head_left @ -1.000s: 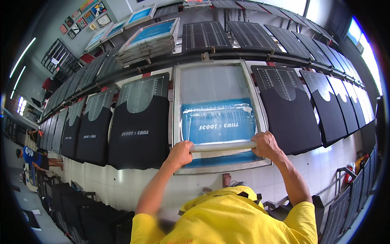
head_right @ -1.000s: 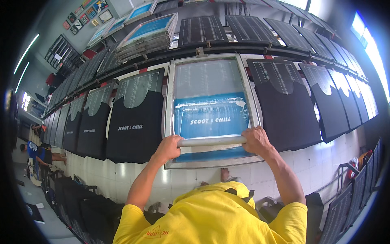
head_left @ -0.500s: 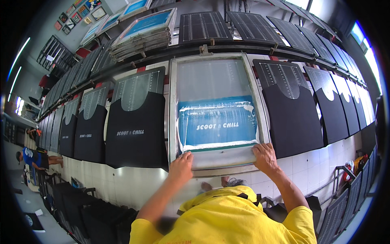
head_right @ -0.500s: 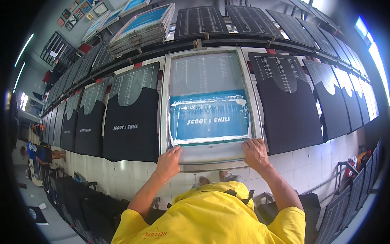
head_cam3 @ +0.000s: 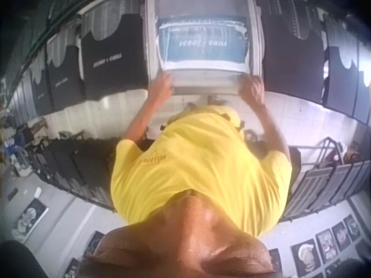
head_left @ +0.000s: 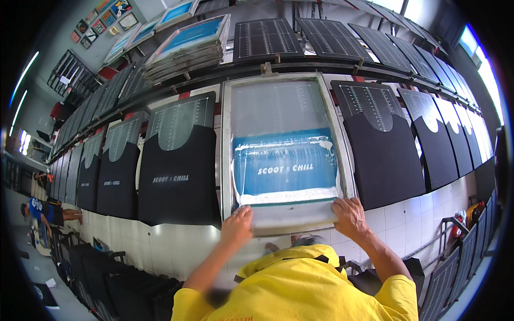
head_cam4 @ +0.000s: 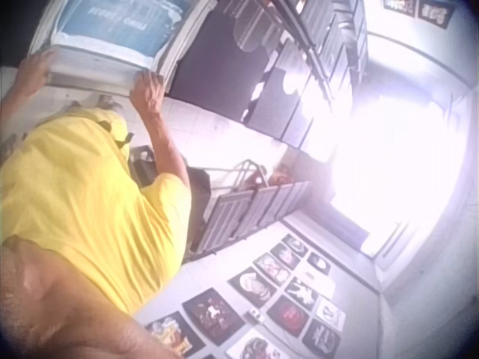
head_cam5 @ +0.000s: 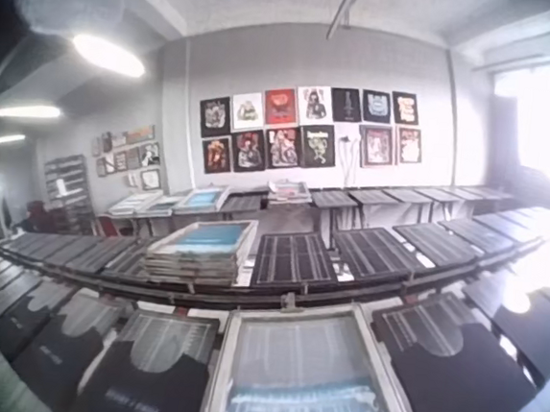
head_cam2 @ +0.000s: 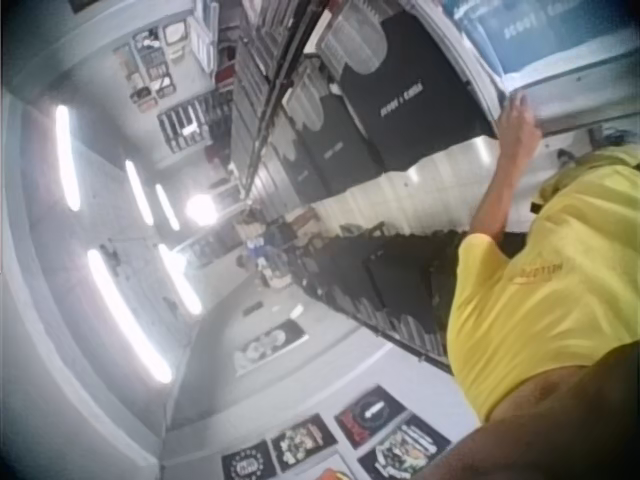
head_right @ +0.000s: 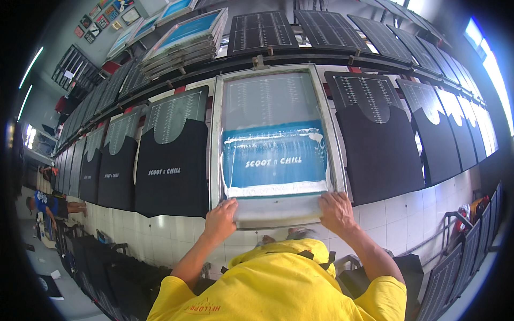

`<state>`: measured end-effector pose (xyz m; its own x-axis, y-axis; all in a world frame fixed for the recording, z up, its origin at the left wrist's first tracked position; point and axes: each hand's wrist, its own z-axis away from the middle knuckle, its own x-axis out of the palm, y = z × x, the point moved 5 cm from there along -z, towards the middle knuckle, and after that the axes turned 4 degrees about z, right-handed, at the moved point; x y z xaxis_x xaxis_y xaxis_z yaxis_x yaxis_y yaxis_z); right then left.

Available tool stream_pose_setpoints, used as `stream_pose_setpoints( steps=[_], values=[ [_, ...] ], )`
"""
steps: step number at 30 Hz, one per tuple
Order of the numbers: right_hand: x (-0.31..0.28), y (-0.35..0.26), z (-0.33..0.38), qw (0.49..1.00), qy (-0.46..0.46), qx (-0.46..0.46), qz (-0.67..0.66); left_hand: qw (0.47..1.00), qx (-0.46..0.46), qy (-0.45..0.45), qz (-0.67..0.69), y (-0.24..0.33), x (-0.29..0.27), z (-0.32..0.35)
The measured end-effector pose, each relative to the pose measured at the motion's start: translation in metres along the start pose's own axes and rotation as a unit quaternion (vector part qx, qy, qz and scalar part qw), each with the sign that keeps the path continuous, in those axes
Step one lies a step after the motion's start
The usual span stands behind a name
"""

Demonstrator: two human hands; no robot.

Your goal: The person performs screen printing on garments by applying ink with a squeegee through a framed mesh screen onto black t-shirts secured on a printing table.

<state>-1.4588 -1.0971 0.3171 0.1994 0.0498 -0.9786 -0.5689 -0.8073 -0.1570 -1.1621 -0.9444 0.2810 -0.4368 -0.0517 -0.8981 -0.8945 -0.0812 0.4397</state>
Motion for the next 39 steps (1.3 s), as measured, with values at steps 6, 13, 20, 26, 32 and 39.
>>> stream_pose_setpoints(
  steps=[6, 13, 20, 26, 32, 39],
  values=[
    [0.02, 0.005, 0.009, 0.999, 0.022, -0.005, 0.03, 0.998, 0.035, 0.051, -0.009, -0.003, 0.019, 0.009],
    [0.028, 0.053, -0.086, 0.998, 0.027, -0.008, 0.049, 0.996, 0.049, 0.071, -0.001, -0.041, -0.001, -0.095],
    [0.027, 0.08, -0.14, 0.999, -0.002, 0.012, 0.038, 0.995, 0.064, 0.072, 0.021, -0.058, -0.02, -0.153],
    [0.022, 0.069, -0.117, 0.999, 0.011, 0.011, 0.042, 0.999, 0.013, 0.031, -0.02, -0.056, -0.018, -0.137],
    [0.008, 0.025, -0.039, 0.999, 0.031, -0.009, -0.001, 0.998, 0.005, 0.054, 0.013, -0.018, -0.01, -0.04],
    [0.024, 0.019, -0.015, 0.999, 0.03, -0.007, 0.014, 0.996, 0.037, 0.082, -0.017, -0.015, 0.014, -0.016]
  ],
)
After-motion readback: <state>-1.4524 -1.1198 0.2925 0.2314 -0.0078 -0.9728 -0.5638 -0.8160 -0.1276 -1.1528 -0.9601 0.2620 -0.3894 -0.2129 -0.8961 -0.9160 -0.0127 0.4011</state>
